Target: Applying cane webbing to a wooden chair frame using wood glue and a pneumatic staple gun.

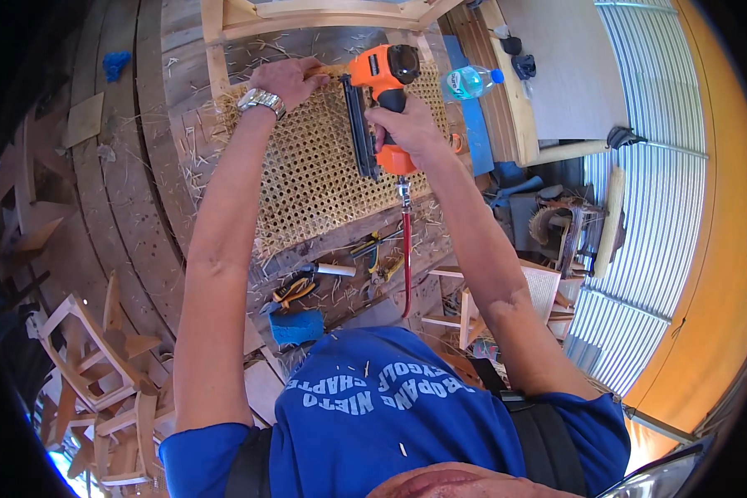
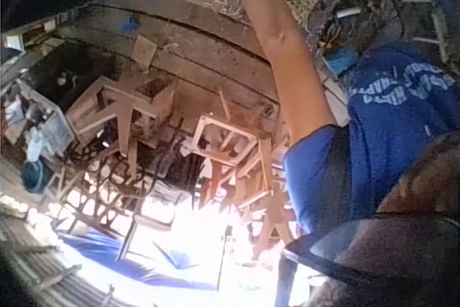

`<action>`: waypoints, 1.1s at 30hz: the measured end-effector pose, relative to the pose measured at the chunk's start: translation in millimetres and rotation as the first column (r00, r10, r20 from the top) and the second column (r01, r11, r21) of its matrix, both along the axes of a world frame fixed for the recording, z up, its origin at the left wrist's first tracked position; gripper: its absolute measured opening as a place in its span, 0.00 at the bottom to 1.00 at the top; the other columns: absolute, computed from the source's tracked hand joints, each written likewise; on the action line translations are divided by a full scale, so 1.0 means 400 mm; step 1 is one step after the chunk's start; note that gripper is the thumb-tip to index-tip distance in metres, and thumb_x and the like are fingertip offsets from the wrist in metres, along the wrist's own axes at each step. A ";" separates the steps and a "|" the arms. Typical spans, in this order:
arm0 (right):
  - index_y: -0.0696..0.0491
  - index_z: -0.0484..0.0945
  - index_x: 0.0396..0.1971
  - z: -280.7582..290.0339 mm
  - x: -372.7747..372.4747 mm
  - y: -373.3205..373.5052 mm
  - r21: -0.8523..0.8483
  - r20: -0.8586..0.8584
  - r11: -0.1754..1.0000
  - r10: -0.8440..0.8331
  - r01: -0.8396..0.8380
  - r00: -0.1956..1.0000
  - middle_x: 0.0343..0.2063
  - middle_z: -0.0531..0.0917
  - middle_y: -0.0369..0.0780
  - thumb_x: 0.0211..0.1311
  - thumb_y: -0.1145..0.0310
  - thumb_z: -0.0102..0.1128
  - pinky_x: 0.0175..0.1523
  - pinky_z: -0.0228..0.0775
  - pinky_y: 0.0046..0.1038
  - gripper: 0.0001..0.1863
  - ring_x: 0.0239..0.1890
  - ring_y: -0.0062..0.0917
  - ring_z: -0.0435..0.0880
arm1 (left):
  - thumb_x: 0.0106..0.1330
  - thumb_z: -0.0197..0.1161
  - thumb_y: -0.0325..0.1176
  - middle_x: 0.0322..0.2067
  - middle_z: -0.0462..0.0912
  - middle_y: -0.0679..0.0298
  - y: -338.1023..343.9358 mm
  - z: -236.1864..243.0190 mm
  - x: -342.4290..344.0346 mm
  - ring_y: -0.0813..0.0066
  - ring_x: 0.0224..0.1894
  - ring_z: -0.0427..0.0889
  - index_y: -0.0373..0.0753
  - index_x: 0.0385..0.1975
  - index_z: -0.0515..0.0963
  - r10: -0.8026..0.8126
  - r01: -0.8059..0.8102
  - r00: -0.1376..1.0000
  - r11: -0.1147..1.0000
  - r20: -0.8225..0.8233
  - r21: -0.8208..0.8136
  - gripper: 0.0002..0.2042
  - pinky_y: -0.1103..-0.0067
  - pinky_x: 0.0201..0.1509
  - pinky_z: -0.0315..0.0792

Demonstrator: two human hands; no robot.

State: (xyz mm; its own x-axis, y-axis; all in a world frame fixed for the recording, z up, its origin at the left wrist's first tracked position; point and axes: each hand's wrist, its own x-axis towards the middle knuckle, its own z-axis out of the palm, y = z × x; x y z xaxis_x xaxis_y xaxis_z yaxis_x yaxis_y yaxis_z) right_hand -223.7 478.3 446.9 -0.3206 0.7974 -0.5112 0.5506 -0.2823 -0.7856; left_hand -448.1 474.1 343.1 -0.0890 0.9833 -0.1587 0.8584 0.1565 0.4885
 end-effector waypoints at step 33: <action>0.56 0.77 0.27 0.003 -0.033 -0.031 -0.020 -0.018 1.000 0.024 -0.024 1.000 0.14 0.77 0.35 0.55 0.70 0.65 0.23 0.71 0.26 0.07 0.14 0.22 0.78 | 0.74 0.39 0.51 0.42 0.85 0.57 0.002 -0.004 -0.009 0.57 0.46 0.83 0.50 0.52 0.76 0.033 -0.033 0.999 0.999 0.008 0.001 0.21 0.61 0.51 0.75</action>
State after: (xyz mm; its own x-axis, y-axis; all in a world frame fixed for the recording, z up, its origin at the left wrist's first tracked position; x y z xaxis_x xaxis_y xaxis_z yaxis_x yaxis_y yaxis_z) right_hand -237.0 466.0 447.9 -0.3490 0.7788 -0.5211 0.5431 -0.2851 -0.7898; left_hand -451.9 474.8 341.3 -0.1197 0.9801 -0.1582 0.8490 0.1837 0.4955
